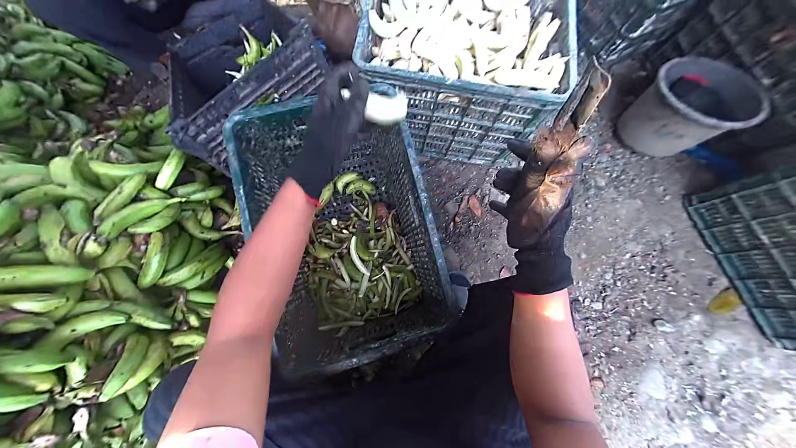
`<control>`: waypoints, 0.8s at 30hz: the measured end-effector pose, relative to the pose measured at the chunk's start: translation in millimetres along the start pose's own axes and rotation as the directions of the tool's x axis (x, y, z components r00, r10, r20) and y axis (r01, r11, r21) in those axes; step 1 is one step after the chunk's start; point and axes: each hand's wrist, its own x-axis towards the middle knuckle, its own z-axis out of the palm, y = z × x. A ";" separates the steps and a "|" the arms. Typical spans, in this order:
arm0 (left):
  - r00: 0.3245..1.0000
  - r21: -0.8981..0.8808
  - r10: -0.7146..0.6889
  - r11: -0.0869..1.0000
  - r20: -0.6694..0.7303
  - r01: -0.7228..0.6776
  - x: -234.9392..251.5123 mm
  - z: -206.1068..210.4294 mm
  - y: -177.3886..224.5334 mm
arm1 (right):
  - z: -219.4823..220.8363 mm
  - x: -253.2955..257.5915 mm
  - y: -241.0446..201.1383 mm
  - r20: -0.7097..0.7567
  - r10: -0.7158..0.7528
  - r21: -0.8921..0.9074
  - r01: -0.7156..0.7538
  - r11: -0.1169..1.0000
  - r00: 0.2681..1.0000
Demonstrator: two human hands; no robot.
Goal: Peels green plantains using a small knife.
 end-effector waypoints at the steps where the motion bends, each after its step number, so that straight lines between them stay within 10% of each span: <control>1: 0.998 -0.114 0.009 0.993 -0.060 -0.016 16.2 4.1 14.8 | -1.7 0.5 -0.6 -0.006 -0.001 0.015 0.001 1.000 1.000; 3: 0.995 -0.127 -0.013 0.992 -0.100 0.000 34.6 11.1 17.7 | -8.5 -6.2 -3.3 0.016 0.001 0.021 -0.001 1.000 1.000; 6: 0.989 0.358 -0.139 0.922 -0.042 0.145 31.7 22.2 -51.4 | -23.6 -20.1 3.8 0.120 0.004 0.085 -0.014 0.996 0.993; 9: 0.866 0.755 -0.499 0.558 -0.025 0.343 -0.4 39.4 -153.7 | -20.0 -19.7 0.4 0.133 0.015 0.147 -0.035 0.989 0.991; 13: 0.656 0.844 -0.736 0.237 -0.167 0.482 -57.9 72.9 -245.5 | -6.2 -13.7 -11.2 0.105 0.008 0.183 -0.027 0.983 0.994; 18: 0.687 0.785 -0.673 0.256 -0.274 0.564 -88.2 94.1 -272.3 | -6.6 -21.4 -6.3 0.135 0.057 0.176 -0.081 0.981 0.989; 24: 0.780 0.592 -0.543 0.531 -0.311 0.606 -117.5 65.1 -248.8 | 9.7 1.3 -4.7 0.220 -0.126 0.268 0.064 0.961 0.967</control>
